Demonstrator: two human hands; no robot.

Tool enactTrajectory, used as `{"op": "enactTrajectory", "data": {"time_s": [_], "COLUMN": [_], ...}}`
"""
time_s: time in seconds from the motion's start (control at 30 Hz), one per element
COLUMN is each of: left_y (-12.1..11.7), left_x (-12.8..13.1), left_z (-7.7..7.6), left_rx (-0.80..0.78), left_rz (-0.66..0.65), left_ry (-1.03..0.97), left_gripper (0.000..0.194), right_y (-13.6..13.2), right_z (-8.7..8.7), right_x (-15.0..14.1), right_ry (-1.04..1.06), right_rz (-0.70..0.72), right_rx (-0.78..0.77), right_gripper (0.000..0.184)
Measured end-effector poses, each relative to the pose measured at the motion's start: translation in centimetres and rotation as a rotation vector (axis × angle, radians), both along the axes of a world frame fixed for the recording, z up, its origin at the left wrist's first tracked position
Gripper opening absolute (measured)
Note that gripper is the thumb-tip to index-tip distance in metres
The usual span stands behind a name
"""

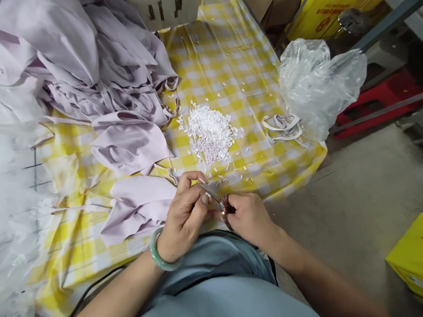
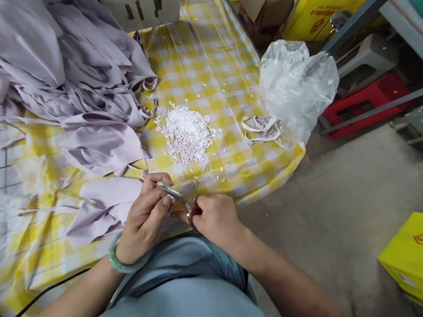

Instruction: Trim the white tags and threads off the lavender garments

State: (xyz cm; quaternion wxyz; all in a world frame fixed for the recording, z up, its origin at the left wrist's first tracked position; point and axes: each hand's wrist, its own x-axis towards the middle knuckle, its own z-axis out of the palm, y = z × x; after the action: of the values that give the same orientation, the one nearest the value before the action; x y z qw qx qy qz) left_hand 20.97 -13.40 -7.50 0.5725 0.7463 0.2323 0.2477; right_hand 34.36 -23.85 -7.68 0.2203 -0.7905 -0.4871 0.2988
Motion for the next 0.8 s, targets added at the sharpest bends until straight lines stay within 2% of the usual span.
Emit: {"op": "enactTrajectory", "data": {"time_s": [0.1, 0.23, 0.3, 0.37, 0.43, 0.47, 0.53, 0.6, 0.63, 0.67, 0.7, 0.8], "left_y": [0.1, 0.0, -0.5, -1.0, -0.9, -0.6, 0.9, 3.3, 4.6, 5.9, 7.0, 8.6], "left_x": [0.4, 0.4, 0.1, -0.6, -1.9, -3.0, -5.9, -9.5, -11.3, -13.0, -14.5, -16.8], "left_z": [-0.4, -0.5, -0.1, 0.5, 1.2, 1.5, 2.0, 1.8, 1.5, 1.0, 0.4, -1.1], "left_rx": [-0.033, -0.029, 0.058, 0.209, 0.342, 0.382, 0.436, 0.511, 0.577, 0.633, 0.656, 0.69], "left_rz": [-0.005, 0.036, -0.02, -0.117, -0.124, -0.061, 0.188, 0.479, 0.561, 0.557, 0.494, 0.241], "left_ry": [-0.02, 0.013, 0.028, 0.062, 0.092, 0.101, 0.123, 0.219, 0.312, 0.435, 0.533, 0.63], "left_gripper": [0.028, 0.029, 0.027, 0.019, 0.012, 0.01, 0.004, 0.016, 0.02, 0.024, 0.026, 0.023], "right_y": [-0.2, -0.2, -0.2, 0.0, 0.3, 0.5, 0.8, 1.2, 1.5, 1.8, 2.2, 3.7], "right_z": [-0.1, 0.1, 0.2, 0.2, -0.1, -0.3, -0.5, -0.5, -0.3, -0.1, 0.1, 0.7], "right_x": [0.7, 2.1, 2.5, 2.5, 2.2, 2.0, 1.5, 0.9, 0.6, 0.3, -0.1, -1.6], "right_ry": [0.131, 0.228, 0.203, 0.185, 0.164, 0.144, 0.098, 0.066, 0.058, 0.055, 0.054, 0.055], "right_rz": [-0.074, -0.162, -0.119, -0.038, 0.02, 0.033, 0.039, 0.025, 0.02, 0.02, 0.027, 0.094], "right_rx": [-0.024, 0.07, 0.112, 0.148, 0.17, 0.174, 0.171, 0.164, 0.166, 0.171, 0.183, 0.261], "right_gripper": [0.046, 0.045, 0.041, 0.037, 0.034, 0.033, 0.032, 0.033, 0.033, 0.033, 0.034, 0.032]}}
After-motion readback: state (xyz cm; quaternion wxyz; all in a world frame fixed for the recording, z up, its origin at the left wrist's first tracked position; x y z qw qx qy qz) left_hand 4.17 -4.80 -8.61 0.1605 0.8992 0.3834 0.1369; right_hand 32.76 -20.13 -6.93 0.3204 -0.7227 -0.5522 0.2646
